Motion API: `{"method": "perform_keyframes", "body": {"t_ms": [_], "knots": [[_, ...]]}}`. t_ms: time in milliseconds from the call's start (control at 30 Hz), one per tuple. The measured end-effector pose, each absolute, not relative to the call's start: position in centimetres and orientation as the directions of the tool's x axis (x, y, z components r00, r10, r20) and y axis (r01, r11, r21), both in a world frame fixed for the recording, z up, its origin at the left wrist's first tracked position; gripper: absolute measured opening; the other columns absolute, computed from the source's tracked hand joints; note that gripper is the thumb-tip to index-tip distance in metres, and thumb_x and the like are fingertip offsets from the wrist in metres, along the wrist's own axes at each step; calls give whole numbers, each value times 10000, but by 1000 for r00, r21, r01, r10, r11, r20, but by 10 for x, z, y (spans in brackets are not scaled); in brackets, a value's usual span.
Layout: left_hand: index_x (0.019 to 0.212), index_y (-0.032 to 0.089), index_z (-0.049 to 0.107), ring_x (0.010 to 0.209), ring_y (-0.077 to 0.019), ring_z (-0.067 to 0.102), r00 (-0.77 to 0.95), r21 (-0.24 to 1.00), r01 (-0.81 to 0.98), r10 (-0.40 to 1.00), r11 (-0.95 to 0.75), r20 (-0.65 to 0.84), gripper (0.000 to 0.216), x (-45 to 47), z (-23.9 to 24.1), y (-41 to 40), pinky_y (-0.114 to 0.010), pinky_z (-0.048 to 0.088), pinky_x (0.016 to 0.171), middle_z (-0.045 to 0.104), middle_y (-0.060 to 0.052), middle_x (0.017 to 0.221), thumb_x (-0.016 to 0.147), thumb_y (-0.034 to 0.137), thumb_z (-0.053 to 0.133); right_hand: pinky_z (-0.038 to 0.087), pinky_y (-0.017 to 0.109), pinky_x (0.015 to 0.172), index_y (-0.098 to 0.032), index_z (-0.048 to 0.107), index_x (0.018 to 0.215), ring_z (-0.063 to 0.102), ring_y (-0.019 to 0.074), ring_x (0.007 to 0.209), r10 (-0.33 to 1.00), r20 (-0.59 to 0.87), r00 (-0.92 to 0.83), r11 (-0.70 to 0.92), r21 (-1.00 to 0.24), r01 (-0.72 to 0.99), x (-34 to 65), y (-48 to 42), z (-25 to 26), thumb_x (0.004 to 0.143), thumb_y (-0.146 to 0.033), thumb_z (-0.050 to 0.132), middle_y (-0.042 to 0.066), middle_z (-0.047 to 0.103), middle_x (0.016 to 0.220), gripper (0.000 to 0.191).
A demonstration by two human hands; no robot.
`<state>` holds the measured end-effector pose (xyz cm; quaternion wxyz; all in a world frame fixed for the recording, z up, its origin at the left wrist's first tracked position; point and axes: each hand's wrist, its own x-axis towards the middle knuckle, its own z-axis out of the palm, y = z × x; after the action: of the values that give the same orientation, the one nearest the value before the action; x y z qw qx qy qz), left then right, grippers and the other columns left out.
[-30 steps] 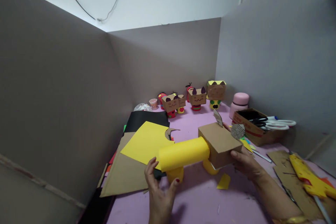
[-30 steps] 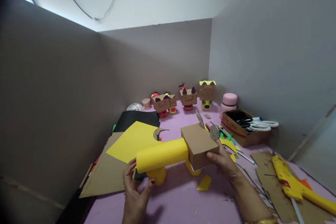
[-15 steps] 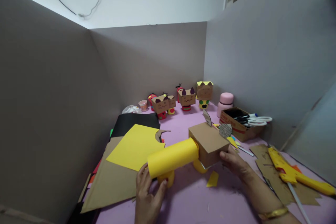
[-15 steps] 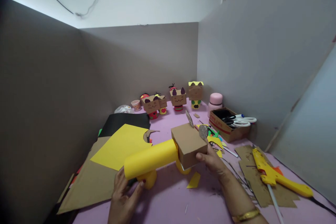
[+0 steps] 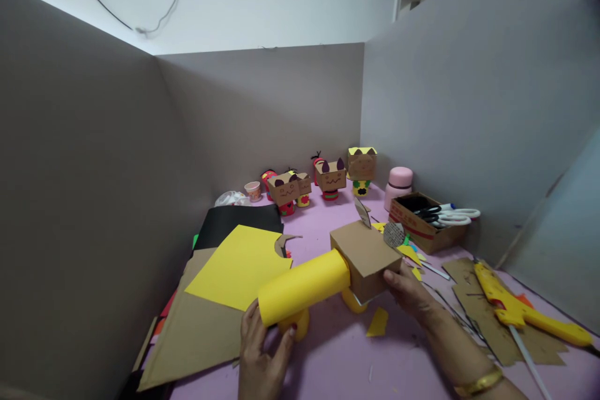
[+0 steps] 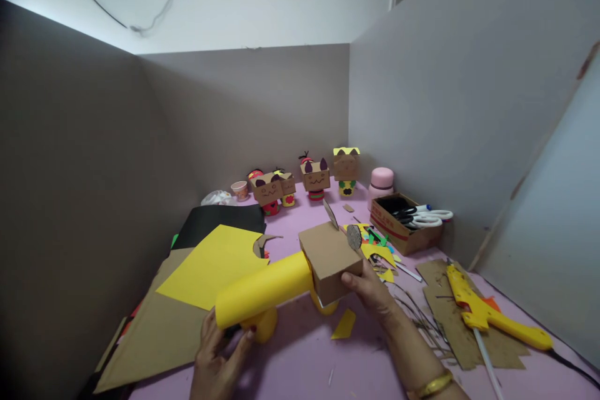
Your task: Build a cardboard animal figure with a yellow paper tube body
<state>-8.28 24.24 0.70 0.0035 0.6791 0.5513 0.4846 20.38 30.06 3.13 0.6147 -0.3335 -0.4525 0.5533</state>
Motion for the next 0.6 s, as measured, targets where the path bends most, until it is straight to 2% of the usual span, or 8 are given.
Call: {"method": "perform_keyframes", "body": {"t_ms": [133,300,367,433,500,533,600], "knots": [[1090,194,604,1134,-301,505,-69,533,740,743,-410,666,300,-83,6,243,-504,485,916,604,-121,1099,813,306,578,396,476,967,-248,521,1261,536,361,1148,982,189,2,177,-916,-361,204,302,26,511,-571,806,98,689,1125,865],[1105,211,566,1191,-308,463,-116,627,688,797,-366,593,314,-80,1,240,-533,427,973,555,-122,1151,815,331,583,403,475,953,-240,521,1262,543,357,1132,979,204,-12,189,-926,-328,206,303,27,533,-527,817,95,688,1123,837],[1168,228,496,1224,-309,442,-183,713,608,813,-348,552,396,-76,2,237,-531,406,992,500,-129,1234,808,361,593,410,481,946,-241,525,1258,555,358,1116,978,207,-16,191,-928,-320,207,303,29,539,-534,811,96,689,1122,828],[1246,252,391,1291,-306,380,-271,760,526,772,-381,575,498,-72,11,234,-531,356,1033,398,-137,1348,807,373,593,414,482,947,-241,532,1249,563,360,1109,977,213,-28,193,-928,-319,207,303,32,523,-539,816,99,694,1113,835],[1310,268,301,1363,-306,273,-309,691,559,658,-458,686,599,-67,28,233,-544,264,1083,283,-143,1435,801,371,599,406,476,966,-241,533,1248,561,355,1123,974,222,-39,198,-925,-323,207,302,36,518,-556,811,101,691,1120,843],[1343,269,268,1382,-312,230,-269,598,632,584,-493,766,667,-65,40,233,-556,214,1099,245,-147,1458,785,377,617,396,472,982,-240,530,1250,554,350,1137,973,226,-41,201,-924,-327,207,302,37,525,-570,802,103,686,1133,841],[1404,250,213,1378,-329,238,-56,420,775,611,-472,790,753,-57,65,238,-570,245,1078,223,-177,1486,787,424,608,370,466,1013,-240,527,1254,529,344,1175,972,231,-35,207,-921,-331,207,301,40,540,-602,780,108,672,1163,840]]}}
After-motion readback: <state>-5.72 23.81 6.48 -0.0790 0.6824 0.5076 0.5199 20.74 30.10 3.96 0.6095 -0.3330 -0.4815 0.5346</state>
